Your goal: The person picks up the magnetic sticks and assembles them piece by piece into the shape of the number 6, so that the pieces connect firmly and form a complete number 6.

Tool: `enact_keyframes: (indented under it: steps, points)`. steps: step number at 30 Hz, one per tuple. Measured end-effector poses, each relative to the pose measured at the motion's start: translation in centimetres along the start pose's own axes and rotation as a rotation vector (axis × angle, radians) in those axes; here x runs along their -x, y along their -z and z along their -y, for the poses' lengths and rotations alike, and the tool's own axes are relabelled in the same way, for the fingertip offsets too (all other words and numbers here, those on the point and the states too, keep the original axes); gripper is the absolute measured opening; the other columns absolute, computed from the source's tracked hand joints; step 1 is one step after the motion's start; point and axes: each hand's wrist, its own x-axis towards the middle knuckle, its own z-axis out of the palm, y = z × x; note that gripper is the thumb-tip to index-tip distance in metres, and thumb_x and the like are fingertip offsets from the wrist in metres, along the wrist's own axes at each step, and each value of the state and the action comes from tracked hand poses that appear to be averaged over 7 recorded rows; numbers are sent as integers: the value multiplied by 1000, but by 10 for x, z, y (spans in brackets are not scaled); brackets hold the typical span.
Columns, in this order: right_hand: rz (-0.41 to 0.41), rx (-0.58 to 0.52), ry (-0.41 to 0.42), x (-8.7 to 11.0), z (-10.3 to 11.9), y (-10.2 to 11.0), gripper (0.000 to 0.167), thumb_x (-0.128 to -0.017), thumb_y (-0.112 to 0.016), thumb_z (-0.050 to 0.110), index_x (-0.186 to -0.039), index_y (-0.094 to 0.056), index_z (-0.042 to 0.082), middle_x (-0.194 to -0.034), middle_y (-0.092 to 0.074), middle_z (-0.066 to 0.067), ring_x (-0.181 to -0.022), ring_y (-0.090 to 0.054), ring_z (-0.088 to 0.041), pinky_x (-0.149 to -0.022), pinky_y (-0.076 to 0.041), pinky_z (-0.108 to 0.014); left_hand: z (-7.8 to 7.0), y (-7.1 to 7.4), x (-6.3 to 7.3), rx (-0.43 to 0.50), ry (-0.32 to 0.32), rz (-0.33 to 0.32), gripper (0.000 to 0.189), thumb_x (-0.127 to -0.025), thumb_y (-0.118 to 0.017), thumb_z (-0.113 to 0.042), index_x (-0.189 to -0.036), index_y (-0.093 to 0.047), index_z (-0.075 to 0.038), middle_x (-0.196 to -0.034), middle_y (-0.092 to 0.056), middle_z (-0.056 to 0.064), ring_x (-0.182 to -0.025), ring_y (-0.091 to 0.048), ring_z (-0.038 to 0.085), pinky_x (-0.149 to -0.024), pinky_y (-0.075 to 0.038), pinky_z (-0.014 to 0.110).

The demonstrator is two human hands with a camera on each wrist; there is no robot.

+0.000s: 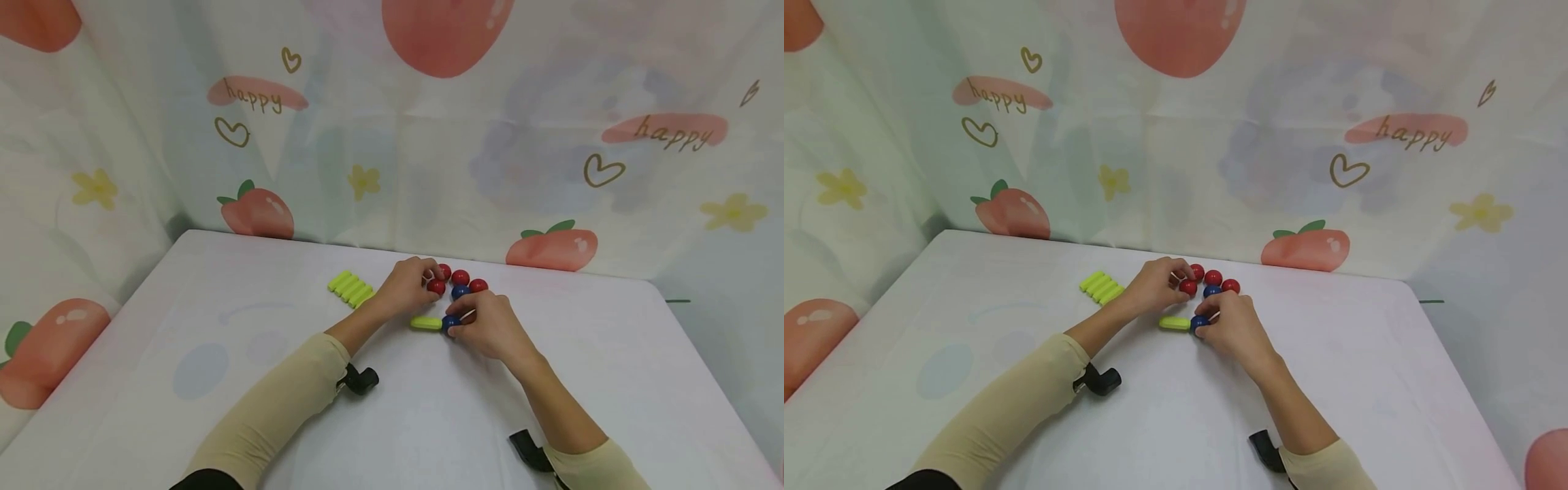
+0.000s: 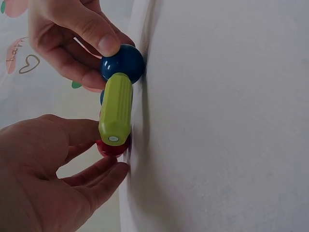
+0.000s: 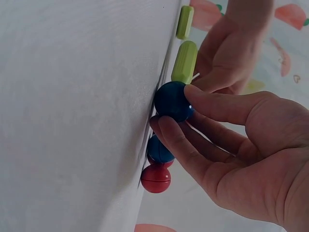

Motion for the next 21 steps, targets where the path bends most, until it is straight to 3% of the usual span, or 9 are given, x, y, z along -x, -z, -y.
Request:
enact_keyframes:
  steps: [8,15,21]
  points:
    - [-5,3,-4,-1,1,2,28,-85,-85,11,-112,-78,6,-101,-79,-12,-93,-76,-24,-82,-63,-40,1,2,0,32,-9,-14,21,-91,-78,-8,-109,-68,-13,-111,-70,5,-102,-63,18,-88,-56,28]
    - [3,5,-7,0,1,0,27,-85,-85,11,-111,-79,6,-101,-79,-11,-93,-74,-24,-83,-62,-40,3,1,3,58,14,-7,28,-91,-76,-5,-117,-74,-16,-109,-71,3,-99,-65,15,-86,-56,26]
    - [-2,10,-7,2,1,1,27,-85,-85,11,-111,-79,6,-101,-78,-12,-93,-74,-23,-82,-63,-40,3,3,7,72,21,-30,24,-90,-75,-3,-111,-78,-15,-107,-71,2,-97,-64,16,-85,-56,26]
